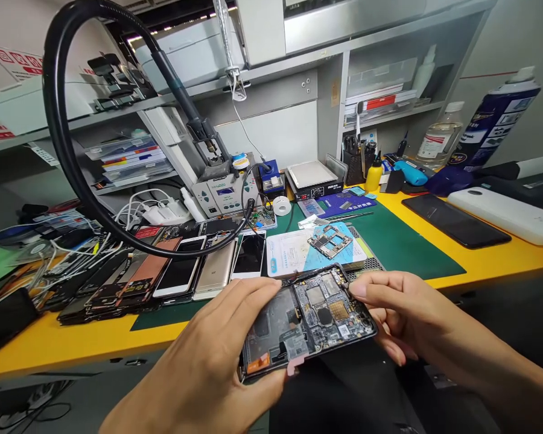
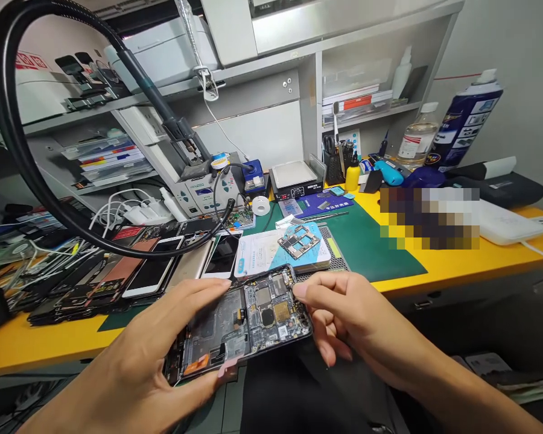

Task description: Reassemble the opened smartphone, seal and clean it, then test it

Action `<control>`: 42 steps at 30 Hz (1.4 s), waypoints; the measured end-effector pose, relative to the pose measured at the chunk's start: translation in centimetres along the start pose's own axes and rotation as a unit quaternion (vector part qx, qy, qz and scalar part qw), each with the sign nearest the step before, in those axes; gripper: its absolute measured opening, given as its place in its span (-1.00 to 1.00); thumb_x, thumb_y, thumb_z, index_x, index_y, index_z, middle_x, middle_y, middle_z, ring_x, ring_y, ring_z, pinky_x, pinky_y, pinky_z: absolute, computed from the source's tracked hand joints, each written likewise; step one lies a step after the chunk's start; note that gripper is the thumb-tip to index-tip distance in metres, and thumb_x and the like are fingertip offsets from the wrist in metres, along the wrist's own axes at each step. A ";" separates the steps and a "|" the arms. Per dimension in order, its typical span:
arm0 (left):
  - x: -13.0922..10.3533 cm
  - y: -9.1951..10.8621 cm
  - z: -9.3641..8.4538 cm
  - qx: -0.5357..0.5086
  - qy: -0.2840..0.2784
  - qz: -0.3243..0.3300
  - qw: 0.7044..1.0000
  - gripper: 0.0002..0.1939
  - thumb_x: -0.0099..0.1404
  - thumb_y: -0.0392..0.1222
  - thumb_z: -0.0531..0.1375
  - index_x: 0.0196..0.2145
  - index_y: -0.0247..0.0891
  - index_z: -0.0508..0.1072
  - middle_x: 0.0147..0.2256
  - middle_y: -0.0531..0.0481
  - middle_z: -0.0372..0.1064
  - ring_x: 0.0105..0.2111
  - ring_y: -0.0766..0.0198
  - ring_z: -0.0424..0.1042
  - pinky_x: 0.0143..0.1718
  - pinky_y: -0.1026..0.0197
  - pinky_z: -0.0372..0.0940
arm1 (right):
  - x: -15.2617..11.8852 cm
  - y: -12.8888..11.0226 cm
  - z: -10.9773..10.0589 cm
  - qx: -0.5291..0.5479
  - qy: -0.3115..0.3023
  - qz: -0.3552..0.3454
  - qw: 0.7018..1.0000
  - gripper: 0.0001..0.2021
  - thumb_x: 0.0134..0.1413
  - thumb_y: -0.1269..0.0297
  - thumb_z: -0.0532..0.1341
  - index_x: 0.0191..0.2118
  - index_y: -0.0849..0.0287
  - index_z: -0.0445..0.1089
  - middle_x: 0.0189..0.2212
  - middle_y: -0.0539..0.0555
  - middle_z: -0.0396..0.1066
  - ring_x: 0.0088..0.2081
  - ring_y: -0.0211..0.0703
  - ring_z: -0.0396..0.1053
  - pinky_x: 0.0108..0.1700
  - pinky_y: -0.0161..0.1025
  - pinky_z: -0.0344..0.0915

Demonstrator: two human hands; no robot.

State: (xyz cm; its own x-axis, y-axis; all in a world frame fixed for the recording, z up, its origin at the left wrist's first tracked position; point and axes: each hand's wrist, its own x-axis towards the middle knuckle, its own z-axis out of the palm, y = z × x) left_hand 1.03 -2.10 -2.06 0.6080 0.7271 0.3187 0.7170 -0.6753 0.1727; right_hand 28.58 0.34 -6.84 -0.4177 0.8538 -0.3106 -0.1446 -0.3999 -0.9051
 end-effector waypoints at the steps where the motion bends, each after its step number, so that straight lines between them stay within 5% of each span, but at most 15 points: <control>1: 0.0 0.0 0.0 -0.003 -0.002 -0.001 1.000 -0.32 0.25 -0.22 0.25 0.27 -0.15 0.10 0.18 -0.10 0.33 0.20 0.19 0.33 0.23 0.21 0.28 | 0.0 0.0 0.1 -0.002 0.001 -0.002 1.000 -0.65 0.10 0.02 0.34 -0.44 0.18 0.29 -0.72 -0.04 0.31 -0.72 -0.38 0.18 -0.63 -0.41 -0.07; 10: -0.6 0.7 0.3 0.049 0.053 0.050 0.996 -0.42 0.22 -0.27 0.27 0.19 -0.31 0.33 0.15 -0.23 0.35 0.17 0.10 0.37 0.20 0.09 0.34 | -0.5 0.1 0.1 -0.016 0.023 -0.005 1.000 -0.61 0.03 -0.03 0.37 -0.47 0.18 0.31 -0.73 -0.07 0.26 -0.72 -0.36 0.17 -0.64 -0.40 -0.04; 23: -2.1 1.0 0.9 0.152 0.109 0.122 0.975 -0.41 0.26 -0.10 0.27 0.19 -0.42 0.36 0.15 -0.37 0.35 0.09 -0.12 0.36 0.02 -0.13 0.42 | -0.9 0.7 0.0 -0.041 0.054 0.004 0.998 -0.55 -0.12 -0.13 0.45 -0.45 0.17 0.39 -0.75 -0.09 0.19 -0.72 -0.33 0.18 -0.65 -0.39 -0.08; 31: -3.3 1.8 1.4 0.154 0.141 0.062 0.976 -0.57 0.29 -0.22 0.27 0.09 -0.29 0.33 0.18 -0.37 0.29 0.14 -0.12 0.30 0.06 -0.21 0.30 | -1.1 2.2 -0.8 -0.111 0.064 -0.043 0.991 -0.59 -0.03 -0.14 0.41 -0.34 0.16 0.49 -0.78 -0.04 0.26 -0.71 -0.27 0.17 -0.60 -0.32 0.04; 42: -4.1 1.4 2.7 0.173 0.146 0.066 0.972 -0.43 0.28 -0.26 0.31 0.22 -0.33 0.32 0.19 -0.35 0.19 0.16 -0.13 0.24 0.11 -0.17 0.19 | -1.4 2.1 0.0 -0.128 0.048 -0.075 0.988 -0.65 0.08 -0.06 0.37 -0.28 0.16 0.54 -0.75 -0.07 0.27 -0.67 -0.29 0.22 -0.53 -0.32 0.17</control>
State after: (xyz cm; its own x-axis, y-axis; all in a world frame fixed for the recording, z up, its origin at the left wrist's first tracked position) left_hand 0.44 -5.72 -5.65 0.6159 0.5366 0.5768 0.7418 -0.6416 -0.1952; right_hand 28.84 -1.69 -8.31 -0.3203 0.9294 -0.1832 0.0382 -0.1806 -0.9828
